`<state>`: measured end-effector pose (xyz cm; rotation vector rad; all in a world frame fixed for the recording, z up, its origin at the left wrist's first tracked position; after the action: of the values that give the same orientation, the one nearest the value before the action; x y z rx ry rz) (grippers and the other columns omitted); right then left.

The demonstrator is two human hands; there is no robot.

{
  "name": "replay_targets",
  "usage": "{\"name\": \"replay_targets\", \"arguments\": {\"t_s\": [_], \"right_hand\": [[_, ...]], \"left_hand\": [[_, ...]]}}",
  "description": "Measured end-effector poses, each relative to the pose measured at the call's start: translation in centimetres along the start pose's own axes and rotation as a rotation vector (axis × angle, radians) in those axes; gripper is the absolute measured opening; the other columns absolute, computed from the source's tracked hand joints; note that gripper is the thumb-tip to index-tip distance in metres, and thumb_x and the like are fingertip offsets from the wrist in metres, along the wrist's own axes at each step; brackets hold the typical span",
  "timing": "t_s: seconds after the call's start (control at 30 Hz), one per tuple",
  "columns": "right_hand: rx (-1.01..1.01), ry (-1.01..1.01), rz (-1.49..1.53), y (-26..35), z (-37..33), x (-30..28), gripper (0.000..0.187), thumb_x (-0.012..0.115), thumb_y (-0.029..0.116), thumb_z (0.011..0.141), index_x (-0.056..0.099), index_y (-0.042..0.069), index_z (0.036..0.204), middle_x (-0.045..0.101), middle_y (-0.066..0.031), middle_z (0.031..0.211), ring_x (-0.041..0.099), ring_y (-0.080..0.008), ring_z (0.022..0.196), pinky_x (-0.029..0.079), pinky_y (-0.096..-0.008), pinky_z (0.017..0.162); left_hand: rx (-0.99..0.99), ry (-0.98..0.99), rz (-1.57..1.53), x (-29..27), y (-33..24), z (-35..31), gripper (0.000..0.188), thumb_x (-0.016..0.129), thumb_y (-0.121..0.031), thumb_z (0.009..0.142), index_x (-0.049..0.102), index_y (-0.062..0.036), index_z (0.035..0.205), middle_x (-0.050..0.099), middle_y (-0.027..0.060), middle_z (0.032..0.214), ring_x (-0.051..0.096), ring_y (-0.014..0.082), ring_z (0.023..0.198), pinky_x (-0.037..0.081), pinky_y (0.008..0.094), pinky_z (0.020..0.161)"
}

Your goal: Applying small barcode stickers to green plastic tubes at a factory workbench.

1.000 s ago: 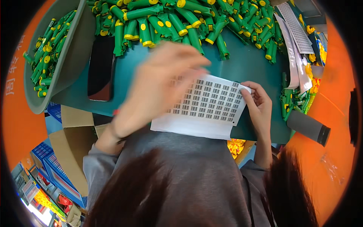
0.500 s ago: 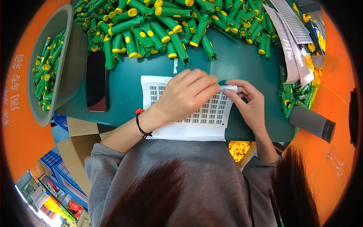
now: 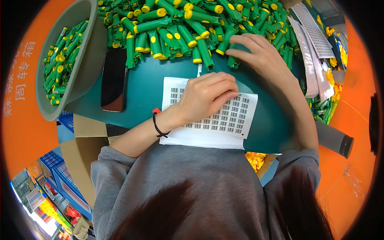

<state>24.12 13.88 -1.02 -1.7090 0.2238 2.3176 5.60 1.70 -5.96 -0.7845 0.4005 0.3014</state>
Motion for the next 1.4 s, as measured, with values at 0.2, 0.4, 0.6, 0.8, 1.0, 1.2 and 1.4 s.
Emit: {"name": "replay_targets", "arguments": {"t_s": [0.2, 0.4, 0.6, 0.8, 1.0, 1.2, 1.4], "right_hand": [[0.55, -0.206, 0.811, 2.7, -2.8, -0.7, 0.031, 0.062, 0.01, 0.097, 0.053, 0.004, 0.127, 0.062, -0.0102, 0.121, 0.061, -0.0237, 0.113, 0.049, -0.038, 0.098], [0.995, -0.271, 1.753, 8.8, -5.6, 0.4, 0.04, 0.048, 0.024, 0.107, 0.045, 0.001, 0.139, 0.057, -0.0096, 0.102, 0.059, -0.0159, 0.077, 0.053, -0.0311, 0.066], [0.935, -0.394, 1.76, 8.4, -6.5, 2.7, 0.039, 0.044, 0.018, 0.108, 0.045, -0.002, 0.141, 0.057, -0.0092, 0.111, 0.056, -0.0133, 0.089, 0.048, -0.0259, 0.077], [0.96, -0.447, 1.821, 8.3, -7.1, 2.7, 0.04, 0.042, 0.017, 0.108, 0.045, -0.004, 0.142, 0.057, -0.0084, 0.113, 0.055, -0.0123, 0.088, 0.048, -0.0255, 0.079], [1.024, -0.436, 1.728, 8.7, -6.6, 3.2, 0.04, 0.048, 0.017, 0.107, 0.047, -0.002, 0.142, 0.057, -0.0078, 0.117, 0.056, -0.0117, 0.09, 0.049, -0.0252, 0.082], [1.019, -0.525, 1.595, 9.2, -6.4, 3.1, 0.042, 0.061, 0.001, 0.098, 0.05, -0.002, 0.139, 0.059, -0.01, 0.123, 0.06, -0.0122, 0.1, 0.051, -0.026, 0.087], [0.839, -0.531, 1.31, 10.4, -5.5, 1.2, 0.045, 0.065, -0.011, 0.089, 0.054, -0.002, 0.131, 0.058, -0.0132, 0.128, 0.059, -0.0213, 0.12, 0.049, -0.0327, 0.103]], "left_hand": [[0.08, 0.027, 0.17, -0.2, -0.4, -0.8, 0.012, 0.078, -0.009, 0.077, 0.072, -0.008, 0.087, 0.071, 0.0037, 0.095, 0.069, 0.0171, 0.075, 0.055, 0.0276, 0.059], [0.168, 0.065, 0.269, -0.1, -0.5, -0.7, 0.017, 0.074, -0.01, 0.072, 0.071, -0.0068, 0.089, 0.07, 0.0046, 0.095, 0.069, 0.0167, 0.076, 0.056, 0.0276, 0.059], [0.158, 0.134, 0.242, 0.4, -0.4, -0.7, 0.014, 0.07, -0.009, 0.075, 0.067, -0.0064, 0.088, 0.067, 0.0035, 0.099, 0.066, 0.0183, 0.081, 0.056, 0.0307, 0.064], [-0.035, 0.09, 0.174, 0.1, -0.3, -0.2, 0.017, 0.079, -0.005, 0.077, 0.072, -0.0046, 0.092, 0.069, 0.0046, 0.095, 0.066, 0.021, 0.078, 0.054, 0.0316, 0.066], [0.062, 0.121, 0.245, 0.2, 0.0, -0.4, 0.017, 0.076, -0.002, 0.074, 0.071, -0.0051, 0.09, 0.067, 0.004, 0.095, 0.064, 0.0223, 0.081, 0.054, 0.0342, 0.066], [-0.035, 0.178, 0.001, -0.5, -0.9, 0.4, 0.015, 0.077, -0.005, 0.08, 0.069, -0.004, 0.093, 0.067, 0.0064, 0.099, 0.064, 0.0227, 0.087, 0.051, 0.0313, 0.069], [-0.317, 0.06, -0.151, -4.2, -3.1, 2.1, 0.01, 0.075, -0.005, 0.086, 0.069, -0.0036, 0.094, 0.069, 0.0056, 0.105, 0.063, 0.0156, 0.095, 0.046, 0.0295, 0.078]]}}
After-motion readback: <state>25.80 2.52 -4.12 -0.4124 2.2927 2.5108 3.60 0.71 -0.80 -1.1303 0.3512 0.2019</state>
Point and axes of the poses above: each hand's wrist, its own z-axis towards the middle knuckle, its own x-axis out of the palm, y = z × x, the point moved 1 cm from there along z, towards the middle knuckle
